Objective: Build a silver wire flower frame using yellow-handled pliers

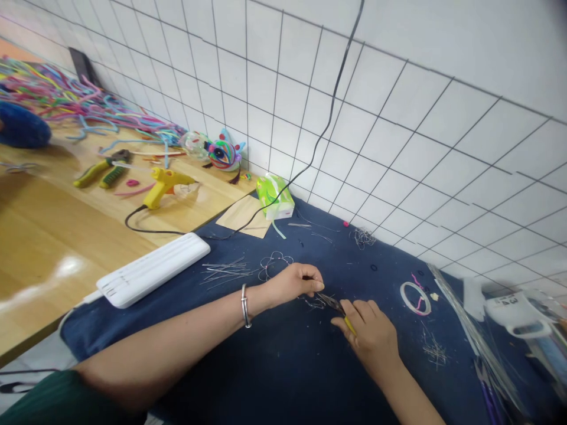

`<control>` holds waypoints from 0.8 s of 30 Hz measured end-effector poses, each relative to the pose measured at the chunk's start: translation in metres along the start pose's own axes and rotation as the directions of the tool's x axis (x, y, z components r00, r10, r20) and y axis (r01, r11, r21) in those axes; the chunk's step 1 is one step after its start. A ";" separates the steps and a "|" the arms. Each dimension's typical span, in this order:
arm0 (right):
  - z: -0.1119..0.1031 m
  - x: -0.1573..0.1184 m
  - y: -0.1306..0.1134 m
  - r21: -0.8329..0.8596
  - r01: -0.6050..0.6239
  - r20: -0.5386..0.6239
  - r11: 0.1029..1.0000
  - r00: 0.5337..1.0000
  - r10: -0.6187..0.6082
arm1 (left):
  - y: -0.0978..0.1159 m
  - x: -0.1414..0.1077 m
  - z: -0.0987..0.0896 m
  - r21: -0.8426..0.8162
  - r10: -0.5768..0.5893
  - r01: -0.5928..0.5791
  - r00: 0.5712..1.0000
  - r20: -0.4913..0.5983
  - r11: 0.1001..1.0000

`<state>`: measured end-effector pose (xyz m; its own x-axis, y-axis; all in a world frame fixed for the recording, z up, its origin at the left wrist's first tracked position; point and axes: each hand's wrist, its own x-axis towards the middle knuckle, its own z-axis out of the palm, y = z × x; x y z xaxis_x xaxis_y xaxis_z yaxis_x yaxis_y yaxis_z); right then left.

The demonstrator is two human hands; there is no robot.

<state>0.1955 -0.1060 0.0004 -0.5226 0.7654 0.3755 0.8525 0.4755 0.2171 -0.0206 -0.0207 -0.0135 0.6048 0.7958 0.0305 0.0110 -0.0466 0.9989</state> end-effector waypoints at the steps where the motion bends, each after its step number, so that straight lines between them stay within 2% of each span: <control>1: 0.000 0.000 0.000 0.003 -0.002 -0.001 1.000 1.000 0.002 | 0.001 0.000 0.000 -0.008 -0.008 0.008 1.000 0.007 1.000; 8: 0.000 -0.003 0.001 0.032 -0.048 -0.018 0.998 0.999 0.048 | 0.011 -0.001 -0.005 0.089 0.010 -0.016 0.998 0.065 0.996; 11: -0.001 -0.004 0.002 0.059 -0.070 -0.017 0.996 0.997 0.071 | 0.012 -0.001 -0.005 0.148 0.034 -0.042 0.998 0.056 0.988; 18: 0.000 -0.007 0.002 0.189 -0.117 -0.014 0.975 0.992 0.122 | 0.016 -0.003 -0.002 0.361 0.196 -0.197 0.980 0.038 0.912; 24: 0.004 -0.010 0.003 0.324 -0.153 0.015 0.934 0.988 0.157 | 0.018 -0.005 -0.003 0.461 0.308 -0.322 0.945 0.110 0.827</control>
<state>0.2034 -0.1106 -0.0063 -0.3826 0.8371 0.3909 0.8720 0.4670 -0.1467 -0.0259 -0.0234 0.0041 0.6623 0.6717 0.3319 0.1811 -0.5734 0.7990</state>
